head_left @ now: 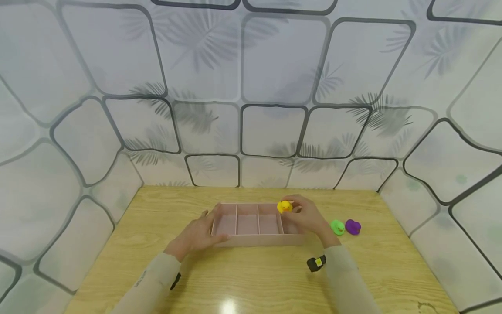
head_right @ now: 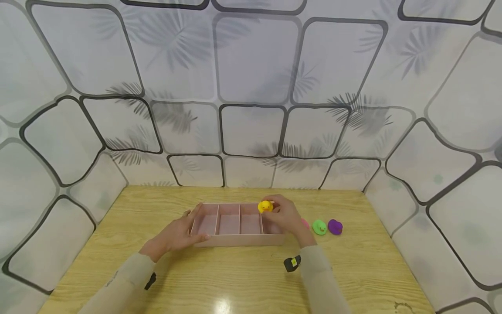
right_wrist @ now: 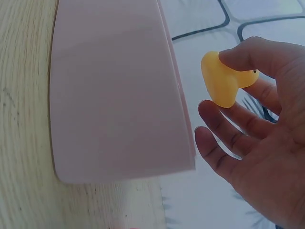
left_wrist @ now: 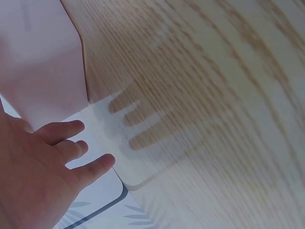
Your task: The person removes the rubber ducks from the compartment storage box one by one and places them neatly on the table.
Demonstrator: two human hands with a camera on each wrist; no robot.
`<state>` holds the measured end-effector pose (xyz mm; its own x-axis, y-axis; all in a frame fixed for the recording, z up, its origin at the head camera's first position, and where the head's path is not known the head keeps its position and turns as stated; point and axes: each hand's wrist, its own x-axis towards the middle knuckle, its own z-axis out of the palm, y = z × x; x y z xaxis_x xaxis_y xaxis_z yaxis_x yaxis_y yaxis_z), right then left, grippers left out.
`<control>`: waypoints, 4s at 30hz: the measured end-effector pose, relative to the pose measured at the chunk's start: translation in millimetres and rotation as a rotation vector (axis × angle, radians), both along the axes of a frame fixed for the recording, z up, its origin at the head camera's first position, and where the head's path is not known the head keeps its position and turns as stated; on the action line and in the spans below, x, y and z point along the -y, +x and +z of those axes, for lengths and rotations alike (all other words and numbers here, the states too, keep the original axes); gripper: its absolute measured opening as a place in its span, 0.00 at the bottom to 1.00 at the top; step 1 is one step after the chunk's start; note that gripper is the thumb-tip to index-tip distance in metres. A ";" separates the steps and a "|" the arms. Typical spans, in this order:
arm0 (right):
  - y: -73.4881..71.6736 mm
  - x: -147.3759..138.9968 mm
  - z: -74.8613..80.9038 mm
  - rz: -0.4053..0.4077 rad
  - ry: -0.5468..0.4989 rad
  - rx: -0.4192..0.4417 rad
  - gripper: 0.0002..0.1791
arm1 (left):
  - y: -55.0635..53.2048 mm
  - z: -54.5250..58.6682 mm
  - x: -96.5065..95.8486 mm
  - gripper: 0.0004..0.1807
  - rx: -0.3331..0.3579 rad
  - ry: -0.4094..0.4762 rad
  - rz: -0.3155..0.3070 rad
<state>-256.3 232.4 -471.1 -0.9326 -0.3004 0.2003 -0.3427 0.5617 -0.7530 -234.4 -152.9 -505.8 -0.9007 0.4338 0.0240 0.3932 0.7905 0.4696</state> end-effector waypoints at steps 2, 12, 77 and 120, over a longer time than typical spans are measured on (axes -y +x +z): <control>0.8 -4.8 -0.9 -0.008 0.000 -0.012 0.23 | -0.3 -0.3 0.2 0.58 0.000 -0.002 -0.001; 6.2 -29.4 -0.7 -0.068 0.013 -0.036 0.22 | -0.8 -2.1 0.5 0.57 0.007 0.006 0.000; 51.3 -203.2 -14.0 -0.458 0.145 0.059 0.30 | -1.3 -3.3 1.1 0.60 0.045 0.016 0.015; 53.7 -233.2 -50.6 -0.434 0.238 0.192 0.30 | -2.1 -5.4 1.2 0.60 0.028 0.014 0.011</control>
<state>-202.6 465.5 -521.8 -0.9944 0.1050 -0.0127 0.0906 0.7841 -0.6140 -236.6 -154.1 -511.1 -0.9056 0.4240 0.0049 0.3716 0.7880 0.4909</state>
